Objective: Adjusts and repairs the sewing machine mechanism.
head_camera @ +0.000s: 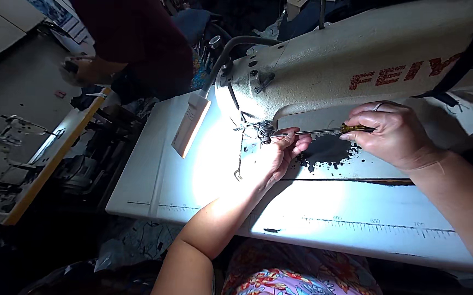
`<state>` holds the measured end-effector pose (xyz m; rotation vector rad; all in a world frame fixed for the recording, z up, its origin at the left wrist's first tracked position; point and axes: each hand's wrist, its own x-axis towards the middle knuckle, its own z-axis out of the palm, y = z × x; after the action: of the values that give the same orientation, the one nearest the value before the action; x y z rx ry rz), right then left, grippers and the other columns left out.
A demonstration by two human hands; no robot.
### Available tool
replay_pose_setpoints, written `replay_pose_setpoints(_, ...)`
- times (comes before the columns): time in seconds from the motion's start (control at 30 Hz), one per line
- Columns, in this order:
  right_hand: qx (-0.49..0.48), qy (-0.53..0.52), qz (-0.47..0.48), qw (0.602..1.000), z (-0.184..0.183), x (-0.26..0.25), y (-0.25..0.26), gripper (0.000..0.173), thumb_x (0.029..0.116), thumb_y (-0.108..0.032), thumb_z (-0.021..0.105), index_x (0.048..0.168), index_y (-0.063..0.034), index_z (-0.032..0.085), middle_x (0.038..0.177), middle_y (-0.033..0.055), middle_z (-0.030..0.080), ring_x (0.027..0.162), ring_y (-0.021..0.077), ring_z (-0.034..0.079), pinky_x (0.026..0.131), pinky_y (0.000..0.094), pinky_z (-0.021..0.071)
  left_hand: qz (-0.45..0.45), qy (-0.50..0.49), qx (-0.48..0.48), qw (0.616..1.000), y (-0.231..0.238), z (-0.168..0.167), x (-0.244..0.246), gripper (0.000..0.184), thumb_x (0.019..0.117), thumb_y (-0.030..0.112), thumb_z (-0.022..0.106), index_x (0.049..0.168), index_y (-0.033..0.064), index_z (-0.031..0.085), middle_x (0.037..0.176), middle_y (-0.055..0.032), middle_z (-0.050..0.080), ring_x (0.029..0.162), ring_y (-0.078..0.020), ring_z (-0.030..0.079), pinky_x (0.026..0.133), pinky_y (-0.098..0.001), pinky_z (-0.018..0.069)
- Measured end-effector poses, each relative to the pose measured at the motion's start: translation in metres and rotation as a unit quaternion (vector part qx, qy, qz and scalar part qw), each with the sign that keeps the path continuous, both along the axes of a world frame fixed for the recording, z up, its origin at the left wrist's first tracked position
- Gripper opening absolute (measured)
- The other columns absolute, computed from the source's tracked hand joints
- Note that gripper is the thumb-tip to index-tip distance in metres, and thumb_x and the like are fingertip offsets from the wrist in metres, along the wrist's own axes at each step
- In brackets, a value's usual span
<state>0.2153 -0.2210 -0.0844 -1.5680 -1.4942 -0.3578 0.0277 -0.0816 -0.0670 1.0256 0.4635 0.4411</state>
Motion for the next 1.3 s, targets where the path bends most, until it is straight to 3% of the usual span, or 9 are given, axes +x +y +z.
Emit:
replay_pose_setpoints(0.27, -0.013, -0.009, 0.023, 1.0, 0.012, 0.003, 0.0, 0.011, 0.0836, -0.003, 0.068, 0.087, 0.0047, 0.074, 0.097, 0.0239, 0.073, 0.089, 0.0361, 0.071, 0.08, 0.0493, 0.0548, 0.012, -0.013, 0.008, 1.0, 0.0, 0.001, 0.0, 0.025, 0.1095, 0.007, 0.036, 0.112, 0.0061, 0.061, 0.088, -0.004, 0.072, 0.076, -0.0071, 0.07, 0.074, -0.0192, 0.058)
replay_pose_setpoints(0.37, -0.049, -0.044, 0.026, 0.997, 0.016, -0.001, 0.002, 0.014, 0.0841, -0.005, 0.073, 0.096, 0.0037, 0.072, 0.098, 0.0247, 0.072, 0.092, 0.043, 0.07, 0.082, 0.0577, 0.0544, 0.044, -0.023, 0.022, 0.999, 0.005, 0.0, -0.005, 0.021, 0.1091, 0.007, 0.038, 0.113, 0.0078, 0.059, 0.086, -0.0042, 0.073, 0.075, -0.0085, 0.072, 0.073, -0.0197, 0.0592)
replay_pose_setpoints(0.5, -0.165, -0.022, -0.025, 0.986, 0.024, 0.005, -0.01, 0.04, 0.0857, -0.016, 0.083, 0.117, 0.0048, 0.067, 0.102, 0.029, 0.07, 0.094, 0.051, 0.068, 0.082, 0.0688, 0.051, 0.023, -0.018, 0.0, 1.0, 0.004, -0.002, -0.004, 0.023, 0.1097, 0.009, 0.037, 0.115, 0.0062, 0.059, 0.09, -0.0061, 0.073, 0.076, -0.0088, 0.072, 0.073, -0.0197, 0.0586)
replay_pose_setpoints(0.57, -0.2, 0.023, -0.027, 0.979, 0.029, 0.007, -0.017, 0.037, 0.0837, -0.017, 0.086, 0.109, 0.0035, 0.069, 0.091, 0.0234, 0.069, 0.083, 0.0419, 0.068, 0.074, 0.0626, 0.0518, -0.015, -0.008, 0.0, 1.0, 0.002, -0.002, -0.002, 0.026, 0.1102, 0.009, 0.035, 0.114, 0.0066, 0.06, 0.091, -0.0047, 0.073, 0.078, -0.0076, 0.071, 0.075, -0.0197, 0.0584)
replay_pose_setpoints(0.63, -0.202, 0.046, 0.0, 0.978, 0.026, 0.01, -0.02, 0.026, 0.0841, -0.019, 0.084, 0.095, -0.0014, 0.068, 0.074, 0.0121, 0.063, 0.067, 0.0269, 0.062, 0.061, 0.0493, 0.0487, -0.04, -0.008, -0.003, 0.999, 0.002, -0.003, -0.001, 0.027, 0.1096, 0.008, 0.034, 0.109, 0.0073, 0.061, 0.089, -0.0037, 0.072, 0.077, -0.0068, 0.07, 0.074, -0.0192, 0.0579)
replay_pose_setpoints(0.7, -0.189, 0.053, 0.015, 0.98, 0.023, 0.011, -0.02, 0.019, 0.0856, -0.021, 0.081, 0.088, -0.0051, 0.07, 0.068, 0.0076, 0.062, 0.062, 0.0207, 0.06, 0.057, 0.0442, 0.0458, -0.047, -0.014, -0.009, 0.999, 0.003, -0.005, -0.001, 0.027, 0.1094, 0.008, 0.034, 0.109, 0.0071, 0.061, 0.09, -0.0042, 0.072, 0.076, -0.0073, 0.07, 0.074, -0.0194, 0.0577)
replay_pose_setpoints(0.87, -0.149, 0.023, 0.031, 0.988, 0.019, 0.014, -0.02, 0.014, 0.0855, -0.009, 0.076, 0.097, -0.0006, 0.075, 0.085, 0.0165, 0.068, 0.076, 0.0307, 0.067, 0.069, 0.0532, 0.051, -0.041, -0.017, -0.023, 0.999, 0.003, -0.005, -0.002, 0.025, 0.1089, 0.006, 0.034, 0.116, 0.007, 0.058, 0.095, -0.0071, 0.072, 0.079, -0.0096, 0.071, 0.074, -0.0199, 0.0585)
replay_pose_setpoints(1.0, -0.108, 0.008, 0.035, 0.993, 0.012, 0.014, -0.017, 0.018, 0.0871, -0.012, 0.072, 0.099, 0.0013, 0.077, 0.096, 0.0227, 0.07, 0.087, 0.0373, 0.068, 0.076, 0.0572, 0.0524, -0.02, -0.02, -0.034, 0.999, 0.002, -0.003, 0.001, 0.025, 0.1085, 0.002, 0.032, 0.114, 0.0054, 0.056, 0.093, -0.0082, 0.074, 0.08, -0.0119, 0.073, 0.076, -0.0222, 0.0596)
replay_pose_setpoints(1.3, -0.087, -0.007, 0.037, 0.996, 0.003, 0.018, -0.012, 0.023, 0.0884, -0.018, 0.07, 0.102, -0.0007, 0.078, 0.096, 0.0204, 0.069, 0.086, 0.0345, 0.068, 0.075, 0.0535, 0.0534, -0.018, -0.015, -0.018, 1.0, 0.003, -0.004, -0.003, 0.024, 0.1086, 0.004, 0.036, 0.117, 0.0059, 0.058, 0.096, -0.0081, 0.073, 0.079, -0.0103, 0.072, 0.075, -0.0207, 0.0594)
